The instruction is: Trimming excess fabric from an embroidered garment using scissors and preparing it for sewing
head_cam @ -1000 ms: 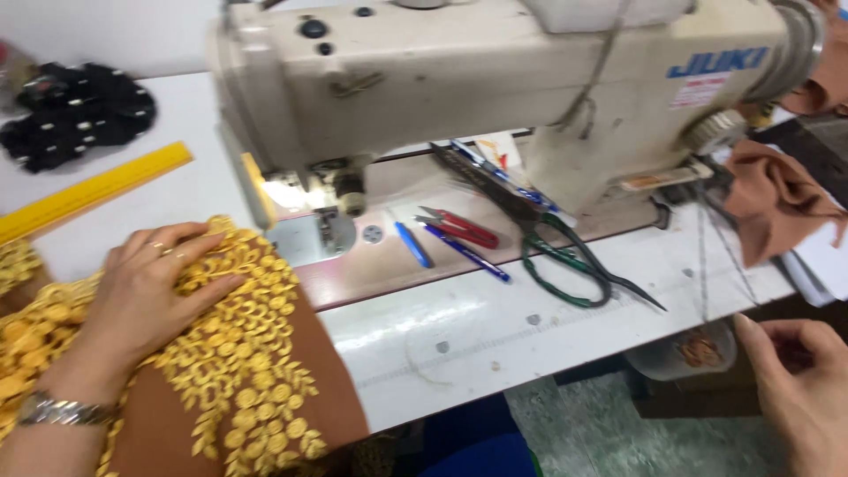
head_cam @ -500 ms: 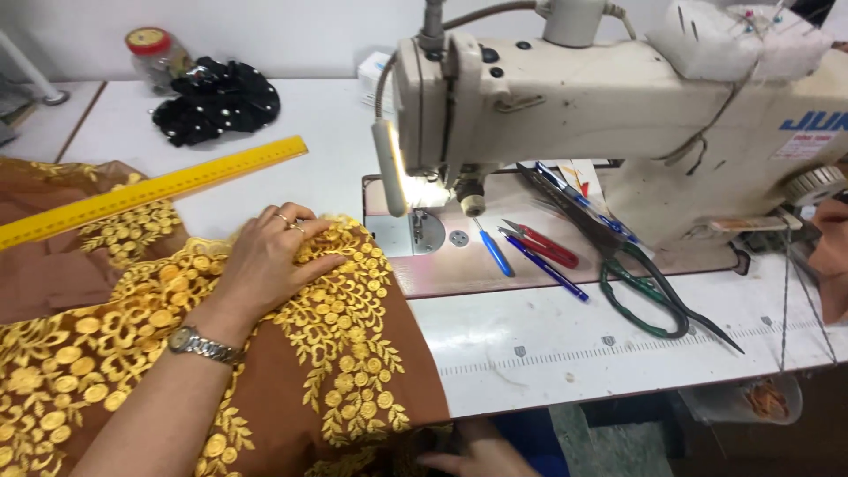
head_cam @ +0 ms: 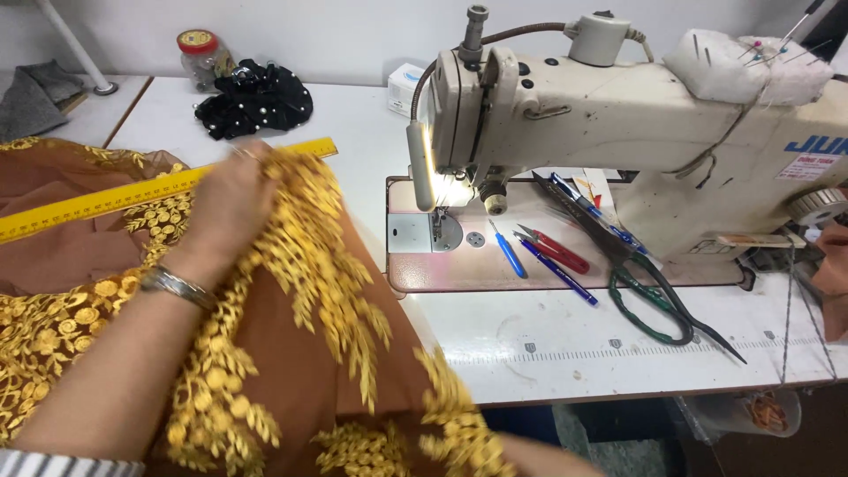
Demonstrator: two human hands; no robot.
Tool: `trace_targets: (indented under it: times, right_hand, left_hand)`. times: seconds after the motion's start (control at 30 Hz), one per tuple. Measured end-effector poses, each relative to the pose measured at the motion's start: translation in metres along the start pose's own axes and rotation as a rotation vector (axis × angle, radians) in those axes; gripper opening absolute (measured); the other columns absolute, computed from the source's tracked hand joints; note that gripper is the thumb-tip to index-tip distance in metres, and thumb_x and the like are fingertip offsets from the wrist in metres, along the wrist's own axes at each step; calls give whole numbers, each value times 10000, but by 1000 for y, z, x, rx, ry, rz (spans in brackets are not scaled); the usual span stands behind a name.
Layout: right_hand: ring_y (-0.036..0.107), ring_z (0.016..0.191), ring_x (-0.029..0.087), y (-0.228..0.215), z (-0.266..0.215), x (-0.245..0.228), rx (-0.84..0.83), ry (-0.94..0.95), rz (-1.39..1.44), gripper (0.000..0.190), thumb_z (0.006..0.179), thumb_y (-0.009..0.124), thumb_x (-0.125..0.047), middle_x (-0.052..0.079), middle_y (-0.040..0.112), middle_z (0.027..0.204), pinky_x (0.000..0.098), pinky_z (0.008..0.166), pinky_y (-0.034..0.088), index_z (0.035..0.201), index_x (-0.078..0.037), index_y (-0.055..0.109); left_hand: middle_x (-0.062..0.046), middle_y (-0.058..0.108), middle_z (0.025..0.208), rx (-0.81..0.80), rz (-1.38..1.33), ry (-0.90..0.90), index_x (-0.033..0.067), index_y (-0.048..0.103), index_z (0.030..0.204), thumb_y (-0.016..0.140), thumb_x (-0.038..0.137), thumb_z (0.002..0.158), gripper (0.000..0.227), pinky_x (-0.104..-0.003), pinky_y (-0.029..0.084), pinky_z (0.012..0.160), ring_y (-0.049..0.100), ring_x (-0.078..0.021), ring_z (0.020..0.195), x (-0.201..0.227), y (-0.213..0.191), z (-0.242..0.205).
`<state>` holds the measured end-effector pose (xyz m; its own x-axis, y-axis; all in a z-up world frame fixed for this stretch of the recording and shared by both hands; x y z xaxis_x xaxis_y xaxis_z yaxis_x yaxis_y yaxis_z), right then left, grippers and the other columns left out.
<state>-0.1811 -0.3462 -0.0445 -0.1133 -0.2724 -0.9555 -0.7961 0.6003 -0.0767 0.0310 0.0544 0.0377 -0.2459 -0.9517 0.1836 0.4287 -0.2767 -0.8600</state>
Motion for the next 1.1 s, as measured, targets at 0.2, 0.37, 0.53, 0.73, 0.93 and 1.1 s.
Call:
trace_targets:
  times: [0.2,0.37,0.53,0.73,0.93,1.1]
  right_hand:
    - [702,909,359,-23,54,-128,607,292,506,524,651,702,-103,217,747,1059,451,756,558,1158,22,655]
    - [649,780,265,-47,129,-106,568,31,640,242,840,635,-95,182,683,935,338,661,520,1055,4,587]
    - [633,609,176,-59,164,-93,481,69,646,128,932,613,-126,119,698,808,260,500,492,893,-9,647]
    - [640,669,190,-59,175,-107,454,50,577,108,904,618,-104,144,700,846,256,542,474,914,2,635]
    - [640,715,221,-50,179,-131,553,110,610,235,861,661,-158,157,682,923,323,487,525,1023,-14,570]
    - [584,667,175,-43,173,-149,505,70,431,381,886,554,-436,56,621,830,287,616,451,1042,-96,629]
  left_hand:
    - [-175,670,930,364,71,-137,-64,618,1059,708,-100,909,179,-320,596,722,638,-289,804,-56,-60,38]
    - [-268,516,1181,137,51,-372,-60,510,1221,701,176,961,400,-512,471,848,513,-411,1031,-60,-93,15]
    - [-274,397,1427,-354,332,-368,86,354,1476,482,646,847,852,-546,442,999,430,-436,1241,6,-106,-72]
    - [-154,316,1450,-696,412,-284,366,85,1534,597,904,646,1157,-537,389,1063,393,-335,1289,18,-67,-178]
    - [-85,631,1147,-338,-31,-252,127,566,1144,703,41,792,387,-363,743,617,773,-245,710,8,-77,-152]
    - [-216,585,984,298,105,43,-61,558,1036,692,-154,787,297,-423,485,707,565,-339,846,-6,-102,-69]
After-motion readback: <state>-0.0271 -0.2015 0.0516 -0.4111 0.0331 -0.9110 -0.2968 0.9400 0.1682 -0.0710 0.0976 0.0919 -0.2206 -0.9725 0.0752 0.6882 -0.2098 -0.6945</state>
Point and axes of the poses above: each hand's wrist, its own z-axis towards the middle knuckle, its own y-axis out of the palm, x = y × z, the point moved 1 cm from there along z, towards the middle knuckle
